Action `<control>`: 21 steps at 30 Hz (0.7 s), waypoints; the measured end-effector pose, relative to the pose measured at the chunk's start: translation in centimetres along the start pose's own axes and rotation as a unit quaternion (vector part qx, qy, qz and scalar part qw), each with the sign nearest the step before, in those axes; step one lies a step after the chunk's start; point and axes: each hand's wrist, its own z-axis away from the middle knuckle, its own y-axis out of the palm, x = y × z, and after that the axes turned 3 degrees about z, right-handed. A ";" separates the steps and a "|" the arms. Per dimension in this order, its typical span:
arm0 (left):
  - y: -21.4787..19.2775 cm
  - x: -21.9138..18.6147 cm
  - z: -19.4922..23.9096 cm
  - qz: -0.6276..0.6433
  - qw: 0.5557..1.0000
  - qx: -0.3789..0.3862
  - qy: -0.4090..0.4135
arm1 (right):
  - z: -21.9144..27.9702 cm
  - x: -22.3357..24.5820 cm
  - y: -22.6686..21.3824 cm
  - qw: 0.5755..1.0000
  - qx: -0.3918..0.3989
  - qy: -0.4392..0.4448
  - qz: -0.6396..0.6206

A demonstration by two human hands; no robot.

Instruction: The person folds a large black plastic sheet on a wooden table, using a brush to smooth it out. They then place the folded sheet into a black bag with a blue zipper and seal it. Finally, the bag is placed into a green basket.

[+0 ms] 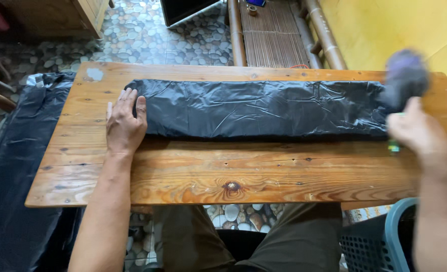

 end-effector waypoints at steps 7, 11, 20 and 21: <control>-0.5 -0.1 0.0 0.071 0.989 0.083 -0.100 | 24.2 19.8 3.7 0.968 0.209 -0.130 0.037; 7.0 12.4 0.7 -0.108 0.986 0.060 0.110 | 31.6 21.5 11.1 0.850 0.190 -0.491 -0.001; 0.1 -0.1 0.3 -0.021 0.985 0.143 -0.099 | 22.1 10.3 4.5 0.984 0.176 -0.032 -0.016; 0.3 0.1 0.2 -0.019 0.985 0.144 -0.097 | 20.7 8.2 4.6 0.984 0.175 -0.029 -0.017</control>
